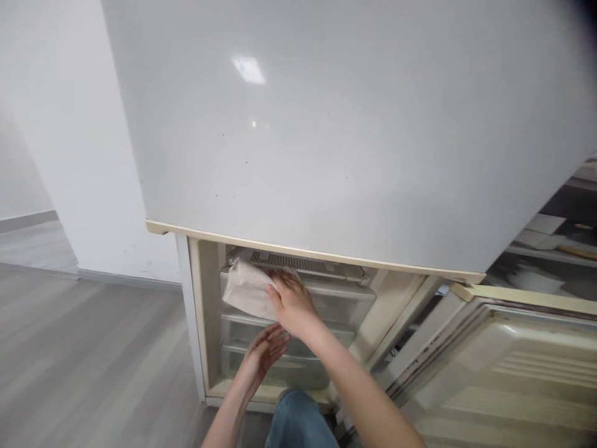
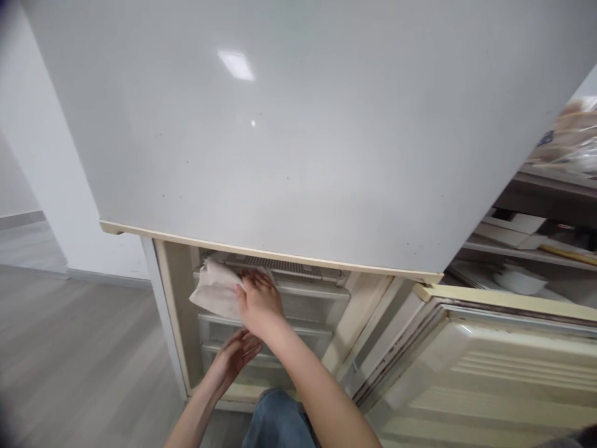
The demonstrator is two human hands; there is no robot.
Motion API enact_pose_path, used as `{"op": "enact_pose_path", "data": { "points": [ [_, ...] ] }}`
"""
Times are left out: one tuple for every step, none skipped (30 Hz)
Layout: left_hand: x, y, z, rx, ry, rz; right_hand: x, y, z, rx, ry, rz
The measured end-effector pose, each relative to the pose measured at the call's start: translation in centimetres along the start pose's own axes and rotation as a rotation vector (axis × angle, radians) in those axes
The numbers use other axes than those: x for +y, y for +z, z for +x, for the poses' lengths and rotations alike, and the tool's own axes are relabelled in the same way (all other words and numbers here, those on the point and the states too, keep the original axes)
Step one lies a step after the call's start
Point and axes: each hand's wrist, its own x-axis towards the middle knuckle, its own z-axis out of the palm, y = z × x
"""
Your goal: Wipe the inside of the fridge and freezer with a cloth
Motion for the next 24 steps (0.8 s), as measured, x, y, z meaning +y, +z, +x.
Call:
{"op": "enact_pose_path", "data": {
  "points": [
    [0.1,-0.1,-0.1,-0.016,0.002,0.006,-0.2,-0.2,0.5,-0.027,-0.002,0.059],
    [0.3,-0.1,-0.3,-0.037,0.004,0.015,-0.1,-0.5,0.8,-0.051,0.010,0.141],
    [0.5,0.0,-0.6,-0.060,0.007,0.027,0.2,-1.0,1.0,-0.064,0.035,0.248],
    [0.9,0.1,-0.9,-0.081,0.010,0.039,0.8,-1.6,1.0,-0.053,0.075,0.379],
    [1.4,0.4,-1.3,-0.096,0.013,0.050,1.5,-2.3,0.8,-0.010,0.136,0.530],
    [1.9,0.6,-1.7,-0.103,0.019,0.055,2.3,-3.0,0.3,0.057,0.220,0.698],
    [2.4,1.0,-2.0,-0.103,0.030,0.054,3.1,-3.6,-0.5,0.131,0.330,0.869],
    [3.0,1.4,-2.3,-0.103,0.045,0.049,3.8,-4.2,-1.5,0.188,0.463,1.038],
    [3.5,1.9,-2.5,-0.108,0.064,0.040,4.5,-4.7,-2.7,0.209,0.607,1.196],
    [4.0,2.3,-2.6,-0.118,0.089,0.029,5.0,-5.2,-4.0,0.204,0.743,1.331],
    [4.5,2.9,-2.7,-0.132,0.116,0.018,5.5,-5.5,-5.4,0.178,0.856,1.437],
    [4.9,3.4,-2.6,-0.148,0.141,0.011,5.8,-5.7,-6.8,0.155,0.945,1.516],
    [5.3,4.0,-2.4,-0.163,0.159,0.008,6.2,-5.8,-8.2,0.147,1.014,1.570],
    [5.6,4.5,-2.1,-0.172,0.172,0.008,6.5,-5.9,-9.5,0.155,1.069,1.604],
    [5.9,5.1,-1.8,-0.175,0.180,0.007,6.8,-5.9,-10.7,0.175,1.115,1.619],
    [6.1,5.6,-1.4,-0.173,0.180,0.001,7.1,-5.9,-11.7,0.189,1.142,1.614],
    [6.2,6.1,-1.0,-0.167,0.180,-0.017,7.4,-6.0,-12.5,0.194,1.141,1.586],
    [6.3,6.5,-0.5,-0.157,0.182,-0.045,7.7,-6.0,-13.2,0.192,1.099,1.538],
    [6.4,6.9,-0.1,-0.145,0.184,-0.077,8.0,-6.1,-13.7,0.187,1.017,1.473],
    [6.4,7.2,0.3,-0.134,0.186,-0.106,8.2,-6.3,-14.0,0.182,0.903,1.396],
    [6.4,7.4,0.5,-0.124,0.190,-0.125,8.4,-6.5,-14.3,0.185,0.775,1.308],
    [6.4,7.6,0.7,-0.114,0.196,-0.129,8.6,-6.7,-14.4,0.195,0.655,1.212],
    [6.4,7.7,0.7,-0.103,0.202,-0.116,8.7,-7.0,-14.5,0.213,0.554,1.101],
    [6.4,7.8,0.5,-0.095,0.208,-0.090,8.8,-7.3,-14.5,0.229,0.468,0.965]
  ]
}}
